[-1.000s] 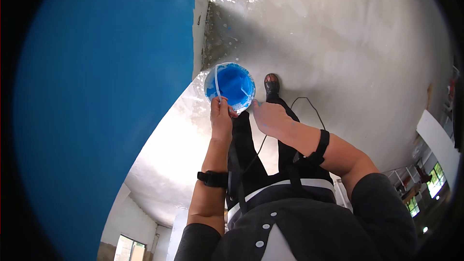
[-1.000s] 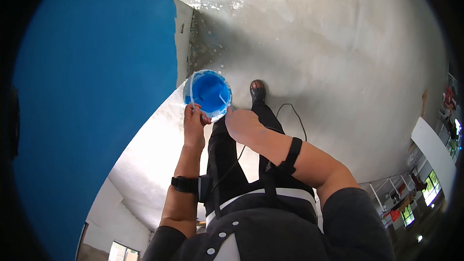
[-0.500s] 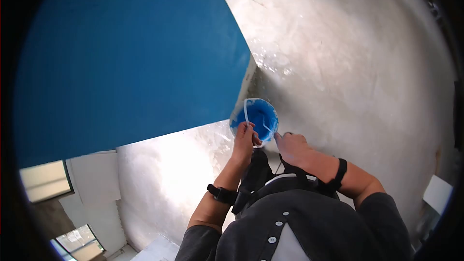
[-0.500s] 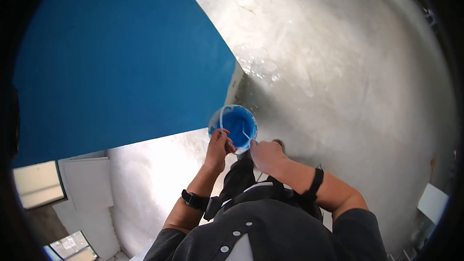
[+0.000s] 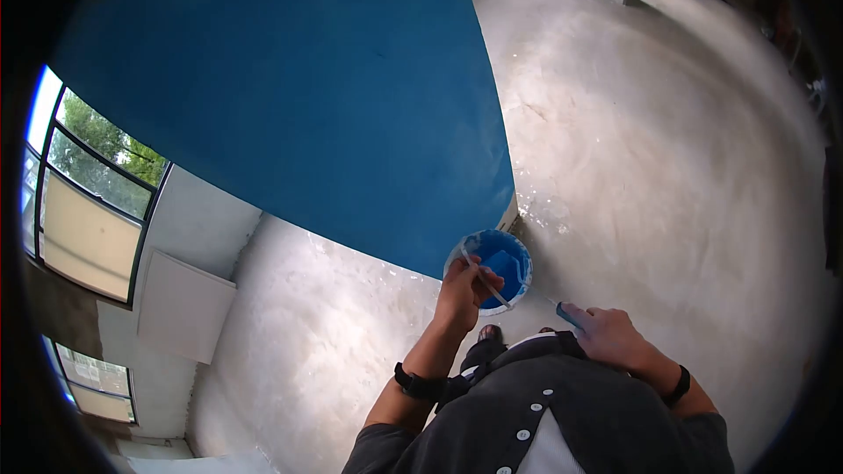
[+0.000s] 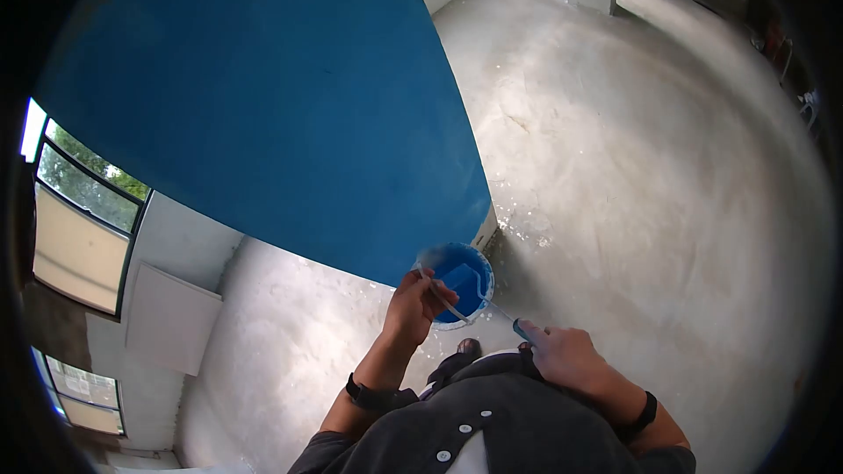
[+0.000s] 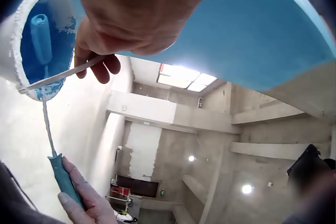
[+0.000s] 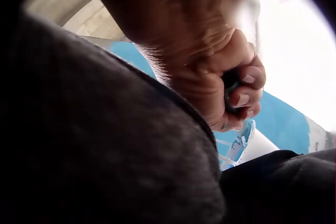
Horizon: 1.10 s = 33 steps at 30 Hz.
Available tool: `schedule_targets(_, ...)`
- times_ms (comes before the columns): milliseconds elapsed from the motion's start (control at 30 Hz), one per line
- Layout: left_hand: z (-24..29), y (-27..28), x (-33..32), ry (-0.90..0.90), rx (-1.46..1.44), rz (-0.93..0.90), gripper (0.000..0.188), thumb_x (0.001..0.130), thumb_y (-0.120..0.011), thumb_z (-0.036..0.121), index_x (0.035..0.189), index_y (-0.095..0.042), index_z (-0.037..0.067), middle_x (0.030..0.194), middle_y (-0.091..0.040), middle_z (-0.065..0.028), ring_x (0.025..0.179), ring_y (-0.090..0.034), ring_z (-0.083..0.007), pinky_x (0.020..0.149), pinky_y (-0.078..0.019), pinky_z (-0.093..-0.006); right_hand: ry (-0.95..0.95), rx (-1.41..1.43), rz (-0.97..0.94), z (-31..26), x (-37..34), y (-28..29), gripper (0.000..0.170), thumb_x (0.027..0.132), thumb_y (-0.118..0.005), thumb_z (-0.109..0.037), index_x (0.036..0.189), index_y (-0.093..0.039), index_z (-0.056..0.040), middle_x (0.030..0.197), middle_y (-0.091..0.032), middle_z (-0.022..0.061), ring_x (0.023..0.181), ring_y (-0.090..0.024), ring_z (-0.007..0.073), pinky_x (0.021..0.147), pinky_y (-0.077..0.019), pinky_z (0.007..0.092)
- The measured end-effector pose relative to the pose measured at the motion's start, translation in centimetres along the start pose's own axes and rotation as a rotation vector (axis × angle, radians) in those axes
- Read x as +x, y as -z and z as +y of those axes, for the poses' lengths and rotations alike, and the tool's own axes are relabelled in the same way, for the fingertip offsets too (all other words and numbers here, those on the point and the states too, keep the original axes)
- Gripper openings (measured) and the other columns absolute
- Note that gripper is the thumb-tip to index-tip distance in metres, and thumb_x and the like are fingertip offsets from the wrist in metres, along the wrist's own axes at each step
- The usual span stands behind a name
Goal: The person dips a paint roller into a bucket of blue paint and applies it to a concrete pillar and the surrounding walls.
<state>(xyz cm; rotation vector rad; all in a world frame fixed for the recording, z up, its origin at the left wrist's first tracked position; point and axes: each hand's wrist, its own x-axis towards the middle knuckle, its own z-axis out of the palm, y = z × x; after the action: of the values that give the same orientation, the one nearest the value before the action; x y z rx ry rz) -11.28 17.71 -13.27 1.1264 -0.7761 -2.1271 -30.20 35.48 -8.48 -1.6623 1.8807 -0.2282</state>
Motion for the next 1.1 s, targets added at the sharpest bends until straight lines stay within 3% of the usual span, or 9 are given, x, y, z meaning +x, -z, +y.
schedule_targets(233, 0.7, -0.7, -1.5, -0.146, -0.113, 0.023, 0.017, 0.092, -0.035, 0.007, 0.107, -0.04, 0.002, 0.083, -0.057, -0.0153, 0.081, -0.061, -0.0303, 0.08, -0.0512, -0.0445, 0.093, 0.268, 0.106, 2.1, -1.4, 0.4, 0.047, 0.08, -0.049, -0.014, 0.126, -0.048, -0.0082, 0.08, -0.061, 0.0176, 0.072, -0.061, 0.0321, 0.069, -0.0483, 0.0413)
schedule_targets(300, 1.5, -1.1, -1.8, -0.179, -0.127, 0.031, 0.017, 0.093, -0.035, 0.007, 0.108, -0.04, 0.002, 0.084, -0.057, -0.0163, 0.083, -0.061, -0.0313, 0.08, -0.051, -0.0448, -0.002, 0.594, -0.005, 1.7, -1.3, 2.0, 0.049, 0.081, -0.049, -0.01, 0.13, -0.045, -0.0055, 0.07, -0.057, 0.0105, 0.059, -0.055, 0.0192, 0.057, -0.0463, 0.0327)
schedule_targets(333, 1.7, -1.2, -2.2, -0.188, -0.147, 0.058, 0.017, 0.093, -0.035, 0.007, 0.108, -0.04, 0.002, 0.086, -0.058, -0.0172, 0.084, -0.061, -0.0323, 0.081, -0.0509, -0.0452, 0.004, 0.588, 0.002, 1.5, -1.2, 2.9, 0.049, 0.081, -0.049, -0.01, 0.13, -0.045, -0.0055, 0.07, -0.057, 0.0105, 0.059, -0.055, 0.0192, 0.057, -0.0463, 0.0327)
schedule_targets(433, 1.7, -1.7, -3.3, -0.222, -0.177, 0.065, 0.017, 0.092, -0.034, 0.007, 0.108, -0.04, 0.003, 0.088, -0.059, -0.0185, 0.087, -0.061, -0.0338, 0.083, -0.0504, -0.0463, -0.13, 1.237, -0.126, 0.3, -1.3, 6.8, 0.052, 0.08, -0.049, -0.003, 0.132, -0.042, 0.0001, 0.065, -0.048, -0.0003, 0.048, -0.038, 0.0039, 0.043, -0.0313, 0.0178)
schedule_targets(567, 1.4, -2.0, -3.5, -0.266, -0.209, 0.059, 0.018, 0.091, -0.035, 0.005, 0.108, -0.04, 0.003, 0.088, -0.059, -0.0179, 0.087, -0.061, -0.0332, 0.083, -0.0501, -0.0465, 0.141, 1.131, 0.084, -4.1, 1.3, 12.7, 0.051, 0.083, -0.047, -0.004, 0.133, -0.04, -0.0005, 0.065, -0.047, -0.0006, 0.05, -0.041, 0.0043, 0.045, -0.0347, 0.0186)
schedule_targets(700, -0.2, -1.6, -3.4, -0.285, -0.236, 0.111, 0.022, 0.09, -0.036, 0.003, 0.112, -0.037, 0.002, 0.089, -0.058, -0.0171, 0.086, -0.061, -0.0305, 0.083, -0.0506, -0.0446, 0.584, 0.576, 0.613, -6.7, 8.0, 16.1, 0.045, 0.086, -0.046, -0.006, 0.131, -0.04, 0.0003, 0.065, -0.052, 0.0069, 0.053, -0.049, 0.0122, 0.051, -0.042, 0.0275)
schedule_targets(900, -0.9, 0.0, -2.5, -0.217, -0.299, 0.151, 0.018, 0.09, -0.037, 0.003, 0.108, -0.039, 0.003, 0.088, -0.058, -0.0167, 0.086, -0.061, -0.029, 0.084, -0.05, -0.0467, 0.566, 0.217, 0.789, -5.2, 15.0, 13.8, 0.055, 0.084, -0.052, -0.012, 0.135, -0.033, -0.0059, 0.075, -0.059, 0.0202, 0.06, -0.06, 0.0357, 0.057, -0.048, 0.0432)
schedule_targets(967, -0.5, -0.2, -2.2, -0.178, -0.301, 0.187, 0.016, 0.09, -0.037, 0.004, 0.106, -0.04, 0.003, 0.084, -0.056, -0.0144, 0.083, -0.06, -0.0273, 0.084, -0.0494, -0.0473, 0.464, 0.257, 0.655, -3.5, 15.3, 10.4, 0.057, 0.084, -0.053, -0.012, 0.137, -0.031, -0.0068, 0.075, -0.059, 0.0216, 0.063, -0.061, 0.0372, 0.058, -0.0484, 0.044)
schedule_targets(1100, -2.1, 1.3, -0.8, -0.115, -0.286, 0.248, 0.016, 0.089, -0.038, 0.002, 0.104, -0.04, 0.004, 0.082, -0.052, -0.0133, 0.079, -0.058, -0.0268, 0.083, -0.0486, -0.0483, 0.498, 0.322, 0.712, -0.1, 16.6, 6.2, 0.055, 0.084, -0.053, -0.01, 0.136, -0.034, -0.006, 0.074, -0.058, 0.0202, 0.061, -0.06, 0.0346, 0.057, -0.0476, 0.0422)
